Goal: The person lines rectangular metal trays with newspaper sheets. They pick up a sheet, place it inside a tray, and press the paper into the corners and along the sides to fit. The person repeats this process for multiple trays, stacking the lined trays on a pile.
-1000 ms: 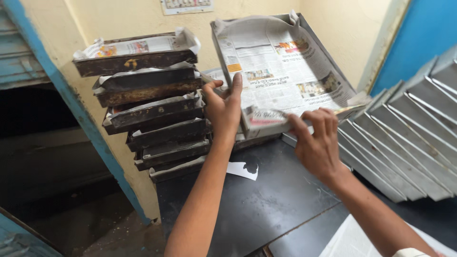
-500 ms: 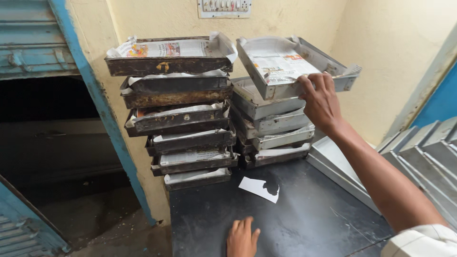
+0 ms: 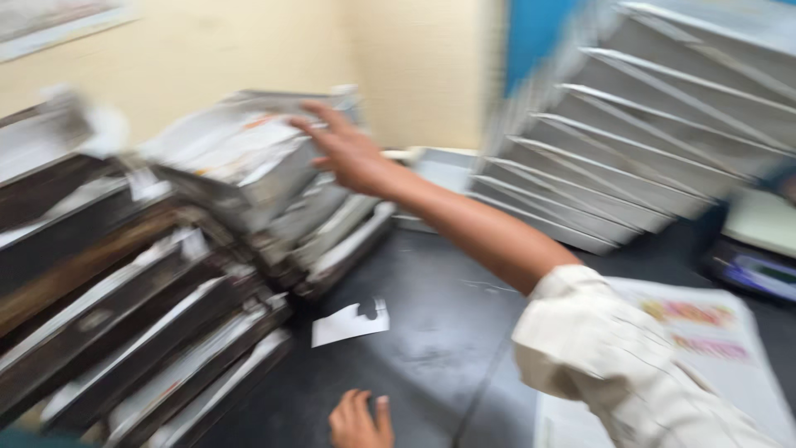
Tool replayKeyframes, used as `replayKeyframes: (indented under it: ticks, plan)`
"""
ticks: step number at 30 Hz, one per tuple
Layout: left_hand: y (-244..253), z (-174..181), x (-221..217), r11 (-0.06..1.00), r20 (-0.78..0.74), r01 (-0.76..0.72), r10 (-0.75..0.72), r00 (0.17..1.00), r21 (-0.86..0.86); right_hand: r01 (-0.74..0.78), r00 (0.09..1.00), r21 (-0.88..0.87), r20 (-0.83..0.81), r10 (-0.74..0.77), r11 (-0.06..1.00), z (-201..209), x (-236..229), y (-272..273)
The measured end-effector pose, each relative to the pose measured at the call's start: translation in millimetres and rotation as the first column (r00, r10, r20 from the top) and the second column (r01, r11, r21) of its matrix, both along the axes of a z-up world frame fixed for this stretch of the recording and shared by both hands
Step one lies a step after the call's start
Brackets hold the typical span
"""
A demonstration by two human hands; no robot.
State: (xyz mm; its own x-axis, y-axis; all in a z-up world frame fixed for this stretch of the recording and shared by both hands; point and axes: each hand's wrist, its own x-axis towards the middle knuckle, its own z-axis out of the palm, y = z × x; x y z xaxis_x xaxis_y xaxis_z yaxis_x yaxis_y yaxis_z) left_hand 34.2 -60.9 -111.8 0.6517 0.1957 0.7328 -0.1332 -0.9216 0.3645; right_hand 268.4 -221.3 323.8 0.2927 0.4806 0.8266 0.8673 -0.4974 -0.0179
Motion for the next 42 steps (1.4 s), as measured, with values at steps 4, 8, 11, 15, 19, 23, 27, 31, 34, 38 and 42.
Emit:
replayKeyframes:
  ticks: [4,8,11,15,19,23,27,31,34,38,42]
  plan:
    - [10.2,-22.5,20.1,0.998,0.002,-0.062,0.062,0.998,-0.013,0.097,0.989,-0.047,0.113,-0.091,0.994,42.3,-53.0,-64.2]
    - [18.9,-23.0,39.1,0.999,-0.017,-0.024,0.023,1.0,-0.044,0.336,0.871,-0.12,0.416,-0.26,0.934,77.5,-103.2,-157.0]
    - [17.1,-22.2,36.5,0.98,-0.015,0.003,-0.006,1.0,-0.197,0.523,0.777,-0.118,0.473,-0.415,0.844,81.1,-128.6,-255.7]
    - [13.4,18.4,38.0,0.976,-0.326,-0.029,-0.044,0.944,-0.214,0.685,0.718,-0.039,0.205,-0.665,0.727,64.3,-144.9,-397.3]
    - [-39.4,115.3,51.5,0.984,-0.208,0.097,-0.128,0.97,-0.151,0.655,0.73,0.179,0.099,-0.676,0.734,32.5,-151.2,-515.0]
    - [-128.0,246.4,57.7,0.923,-0.218,0.37,-0.385,0.897,-0.109,0.789,0.6,0.283,-0.163,-0.783,0.545,-11.6,-155.3,-590.8]
    - [-230.9,347.1,61.1,0.814,-0.119,0.541,-0.528,0.841,0.212,0.753,0.653,0.289,-0.437,-0.619,0.59,-41.6,-151.6,-635.9]
    - [-325.5,392.9,66.4,0.627,-0.072,0.637,-0.685,0.725,0.449,0.713,0.676,0.414,-0.621,-0.398,0.566,-66.4,-140.0,-656.6]
    - [-382.4,399.4,75.0,0.542,-0.052,0.637,-0.738,0.673,0.548,0.643,0.733,0.464,-0.602,-0.316,0.609,-73.1,-131.0,-663.1]
    - [-416.9,393.0,87.9,0.511,-0.098,0.677,-0.756,0.647,0.529,0.564,0.797,0.502,-0.539,-0.272,0.655,-58.5,-126.2,-672.6]
    - [-409.9,385.5,97.7,0.52,-0.108,0.664,-0.738,0.666,0.537,0.417,0.903,0.701,-0.395,-0.172,0.579,-20.0,-120.8,-686.2]
